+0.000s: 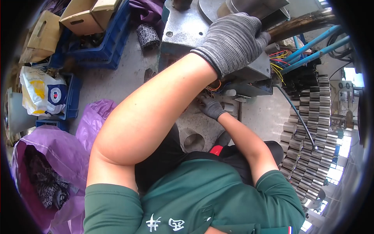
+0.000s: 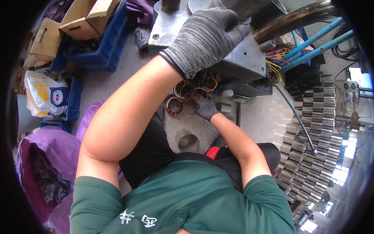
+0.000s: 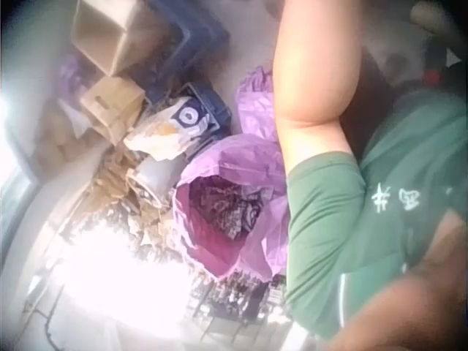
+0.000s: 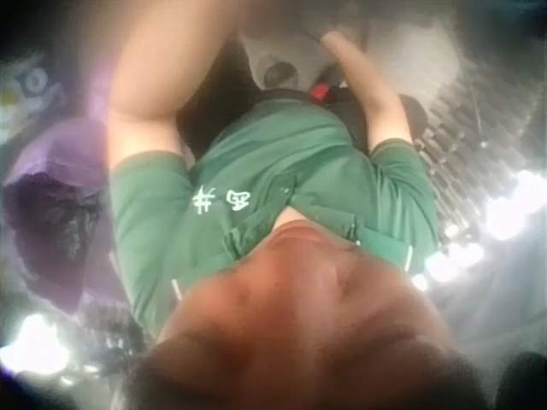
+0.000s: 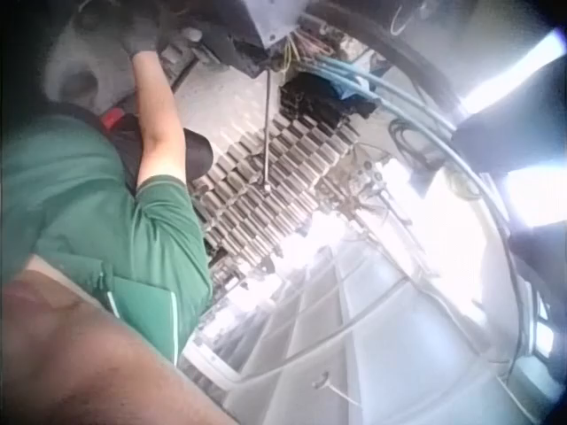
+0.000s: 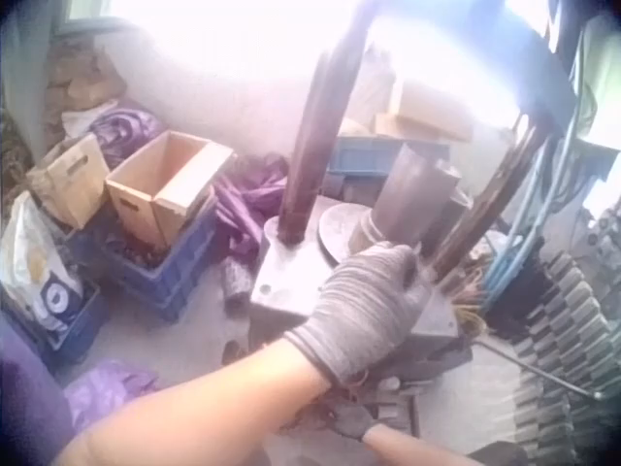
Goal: The person is assembling motor stators by manually inserting components and wiring into a metal frame and using a metal tool. They place the assembled units into metal cylinders and operate a manual press to finalize the assembly.
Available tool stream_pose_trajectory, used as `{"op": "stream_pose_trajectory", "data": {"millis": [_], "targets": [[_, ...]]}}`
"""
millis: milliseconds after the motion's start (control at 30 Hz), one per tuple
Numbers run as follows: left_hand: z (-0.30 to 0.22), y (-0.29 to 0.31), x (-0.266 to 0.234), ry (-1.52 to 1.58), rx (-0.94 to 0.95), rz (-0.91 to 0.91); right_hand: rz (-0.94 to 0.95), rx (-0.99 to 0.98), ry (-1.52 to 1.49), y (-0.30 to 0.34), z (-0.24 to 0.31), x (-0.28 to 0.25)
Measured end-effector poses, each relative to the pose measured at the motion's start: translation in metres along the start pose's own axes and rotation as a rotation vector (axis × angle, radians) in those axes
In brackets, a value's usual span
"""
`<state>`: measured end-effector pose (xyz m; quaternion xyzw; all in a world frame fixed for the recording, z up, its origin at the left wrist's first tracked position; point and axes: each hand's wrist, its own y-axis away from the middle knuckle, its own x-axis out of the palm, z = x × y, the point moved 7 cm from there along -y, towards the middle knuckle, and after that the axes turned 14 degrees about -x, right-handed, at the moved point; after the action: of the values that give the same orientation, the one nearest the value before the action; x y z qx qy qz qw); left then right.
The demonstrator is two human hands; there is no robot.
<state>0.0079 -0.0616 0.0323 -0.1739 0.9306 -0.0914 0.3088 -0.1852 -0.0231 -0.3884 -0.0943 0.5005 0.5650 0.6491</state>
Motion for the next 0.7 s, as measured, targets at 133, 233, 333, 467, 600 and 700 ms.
{"op": "stream_pose_trajectory", "data": {"millis": [133,233,333,467,600,700], "targets": [[-0.003,0.008,0.007,0.023,-0.055,0.114,0.068,-0.013,0.119,-0.022,0.044,0.023],[-0.018,-0.008,0.019,0.016,0.016,0.089,-0.036,-0.029,0.257,-0.058,-0.008,0.028],[-0.008,-0.009,0.017,-0.037,-0.010,0.120,0.016,0.071,0.327,-0.079,-0.005,0.030],[0.006,-0.010,0.018,-0.012,0.000,0.026,-0.024,0.088,0.298,-0.094,-0.006,0.041],[-0.009,-0.018,0.036,-0.013,0.054,0.037,-0.177,0.073,0.386,-0.083,-0.047,0.040],[-0.008,-0.014,0.039,-0.069,0.050,0.060,-0.066,0.066,0.345,-0.084,-0.023,0.036]]}}
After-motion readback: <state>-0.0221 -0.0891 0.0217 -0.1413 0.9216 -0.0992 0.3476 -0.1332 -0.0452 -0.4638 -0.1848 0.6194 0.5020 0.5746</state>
